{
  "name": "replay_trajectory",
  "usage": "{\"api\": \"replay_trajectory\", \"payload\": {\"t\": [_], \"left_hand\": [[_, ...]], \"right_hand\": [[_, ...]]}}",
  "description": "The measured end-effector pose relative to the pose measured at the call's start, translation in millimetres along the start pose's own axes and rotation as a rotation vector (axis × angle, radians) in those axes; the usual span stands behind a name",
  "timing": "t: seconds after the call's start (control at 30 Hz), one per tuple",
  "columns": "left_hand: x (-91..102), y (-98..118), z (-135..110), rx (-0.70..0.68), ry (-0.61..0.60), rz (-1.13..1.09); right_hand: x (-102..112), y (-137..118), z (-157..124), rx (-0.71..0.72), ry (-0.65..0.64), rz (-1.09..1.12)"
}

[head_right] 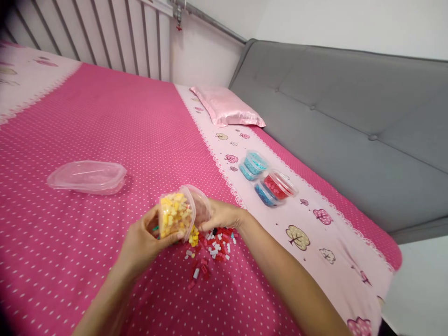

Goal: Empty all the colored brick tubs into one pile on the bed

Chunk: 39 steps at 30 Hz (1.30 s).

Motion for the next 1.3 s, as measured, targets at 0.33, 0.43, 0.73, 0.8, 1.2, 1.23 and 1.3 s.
{"api": "replay_trajectory", "payload": {"t": [0.33,0.43,0.73,0.8,1.2,1.23,1.3], "left_hand": [[7.5,20.4,-9.5,-0.739,0.249,0.739],[6.8,24.4,-12.2,-0.789,0.244,0.755],[15.7,36.1,-16.7,-0.623,0.160,0.564],[13.5,34.7,-15.9,-0.511,0.118,0.400],[3.0,34.7,-25.3,0.030,0.031,-0.405],[7.8,35.8,-24.7,0.019,0.053,-0.387],[16.5,38.8,-22.7,-0.032,0.099,-0.360]], "right_hand": [[21.4,-25.9,-14.3,0.162,0.247,-0.617],[20.4,-31.4,-20.4,0.165,0.242,-0.625],[16.1,-36.4,-20.3,0.180,0.252,-0.491],[10.1,-37.8,-17.3,0.199,0.263,-0.460],[-46.2,-59.6,24.6,0.130,0.475,-0.490],[-47.5,-61.1,30.8,0.144,0.452,-0.493],[-48.3,-62.8,46.3,0.173,0.395,-0.481]]}}
Point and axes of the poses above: each hand's wrist, its own z-axis towards the middle knuckle, its own x-axis out of the back of the hand, y = z × x, the point moved 3 cm from there along z, towards the middle knuckle, and after that the axes turned 3 degrees about y, right-handed, at the moved point
